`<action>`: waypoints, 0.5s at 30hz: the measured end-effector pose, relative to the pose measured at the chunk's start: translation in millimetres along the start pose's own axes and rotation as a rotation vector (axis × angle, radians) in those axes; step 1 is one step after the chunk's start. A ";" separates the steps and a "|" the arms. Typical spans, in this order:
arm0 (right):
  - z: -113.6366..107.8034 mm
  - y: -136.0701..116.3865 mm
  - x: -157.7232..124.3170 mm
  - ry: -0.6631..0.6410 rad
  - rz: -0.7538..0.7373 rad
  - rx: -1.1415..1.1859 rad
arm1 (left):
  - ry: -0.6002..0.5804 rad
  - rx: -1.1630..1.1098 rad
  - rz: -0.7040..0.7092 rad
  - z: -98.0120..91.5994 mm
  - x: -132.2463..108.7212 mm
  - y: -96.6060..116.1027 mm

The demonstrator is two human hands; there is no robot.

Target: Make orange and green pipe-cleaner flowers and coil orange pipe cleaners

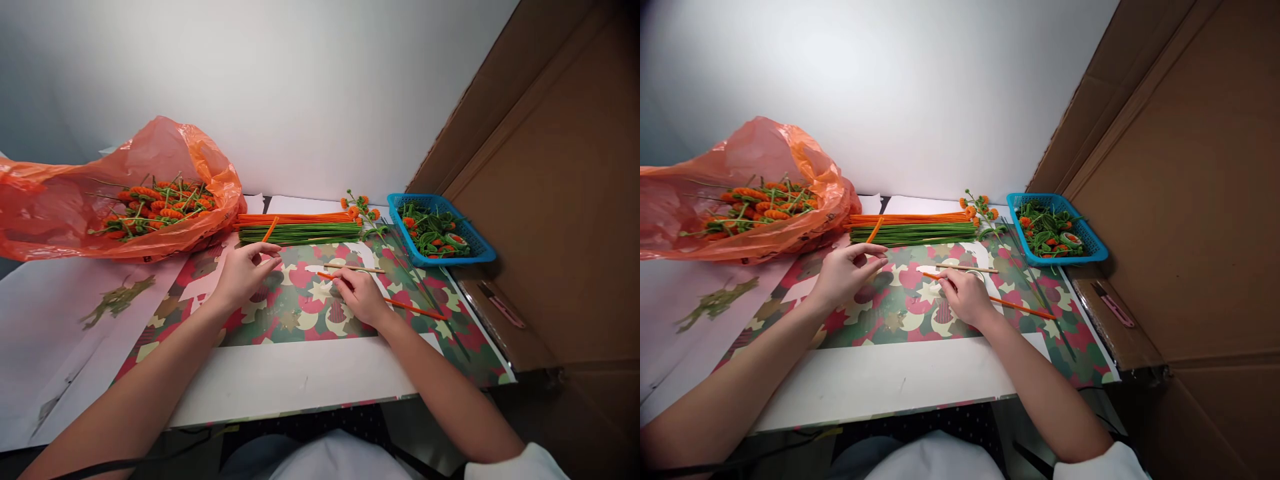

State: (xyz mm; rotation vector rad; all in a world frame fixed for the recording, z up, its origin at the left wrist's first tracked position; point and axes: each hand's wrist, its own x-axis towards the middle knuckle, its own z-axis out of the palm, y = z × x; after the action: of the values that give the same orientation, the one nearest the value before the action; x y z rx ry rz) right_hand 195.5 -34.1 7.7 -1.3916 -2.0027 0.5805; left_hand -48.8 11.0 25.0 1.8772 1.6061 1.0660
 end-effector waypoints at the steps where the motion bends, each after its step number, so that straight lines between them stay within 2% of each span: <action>1: -0.2 0.1 0.0 -0.003 0.000 -0.002 | -0.010 -0.022 -0.014 0.2 0.3 -0.3; 6: -0.8 0.0 0.4 -0.006 -0.002 -0.004 | -0.067 -0.076 -0.022 0.3 0.3 1.3; 8: -0.9 -0.3 0.5 -0.003 0.000 -0.008 | -0.040 -0.036 0.007 0.3 -0.2 2.3; 15: -1.1 -0.4 0.5 -0.008 -0.010 -0.014 | 0.096 0.353 0.105 -2.4 0.6 -3.9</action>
State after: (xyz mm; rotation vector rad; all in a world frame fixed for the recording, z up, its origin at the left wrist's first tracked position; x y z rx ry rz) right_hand 195.9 -33.8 8.9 -1.3883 -2.0225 0.5693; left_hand -53.0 12.1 23.7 2.1859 1.8680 0.9768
